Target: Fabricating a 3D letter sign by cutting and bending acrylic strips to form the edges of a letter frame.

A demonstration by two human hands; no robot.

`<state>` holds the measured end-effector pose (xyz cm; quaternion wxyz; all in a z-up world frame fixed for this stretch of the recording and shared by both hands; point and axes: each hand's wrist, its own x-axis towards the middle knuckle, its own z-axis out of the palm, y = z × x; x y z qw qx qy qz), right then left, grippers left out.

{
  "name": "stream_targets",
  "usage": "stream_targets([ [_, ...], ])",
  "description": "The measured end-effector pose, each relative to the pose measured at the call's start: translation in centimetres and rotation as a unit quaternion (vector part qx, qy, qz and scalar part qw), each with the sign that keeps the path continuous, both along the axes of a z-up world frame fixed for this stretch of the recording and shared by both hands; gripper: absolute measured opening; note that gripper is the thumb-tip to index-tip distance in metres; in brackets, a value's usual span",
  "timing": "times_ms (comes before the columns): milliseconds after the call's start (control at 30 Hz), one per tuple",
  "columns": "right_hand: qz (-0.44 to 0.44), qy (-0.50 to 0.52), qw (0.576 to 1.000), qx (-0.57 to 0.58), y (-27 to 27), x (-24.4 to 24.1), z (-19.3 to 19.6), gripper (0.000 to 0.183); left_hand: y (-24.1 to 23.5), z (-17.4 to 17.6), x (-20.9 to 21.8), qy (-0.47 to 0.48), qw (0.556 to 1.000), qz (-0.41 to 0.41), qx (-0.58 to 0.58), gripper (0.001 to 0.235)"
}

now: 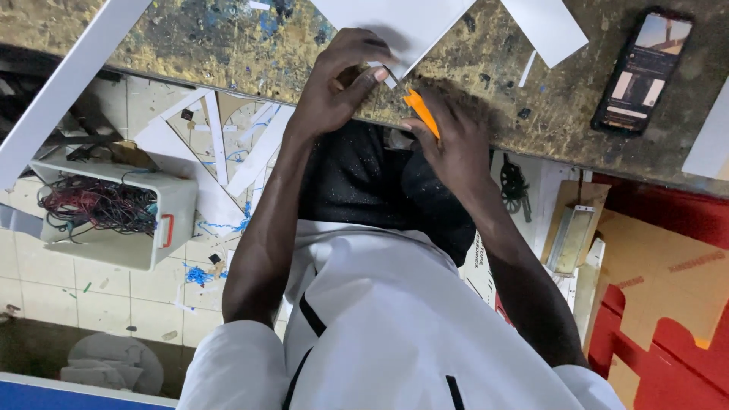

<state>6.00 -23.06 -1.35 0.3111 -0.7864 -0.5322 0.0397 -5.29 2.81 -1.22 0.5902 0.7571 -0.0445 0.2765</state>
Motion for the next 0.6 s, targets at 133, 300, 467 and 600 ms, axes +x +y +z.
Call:
stream_targets([
  [133,-0.012,-0.030,0.999,-0.029,0.0,-0.1,0.5,0.050,0.0,0.5,0.5,-0.017,1.000,-0.008,-0.005,0.010],
  [300,-0.007,-0.059,0.998,-0.027,0.6,-0.4,2.1,0.046,-0.3,0.2,0.6,-0.030,0.999,-0.010,-0.038,0.013],
  [467,-0.011,-0.047,0.997,-0.054,0.1,-0.3,1.8,0.051,-0.2,-0.3,0.6,-0.036,0.999,-0.006,-0.038,0.013],
  [600,-0.022,-0.044,0.996,-0.072,-0.1,-0.3,1.1,0.057,-0.1,-0.7,0.7,-0.043,0.999,0.010,-0.018,0.018],
])
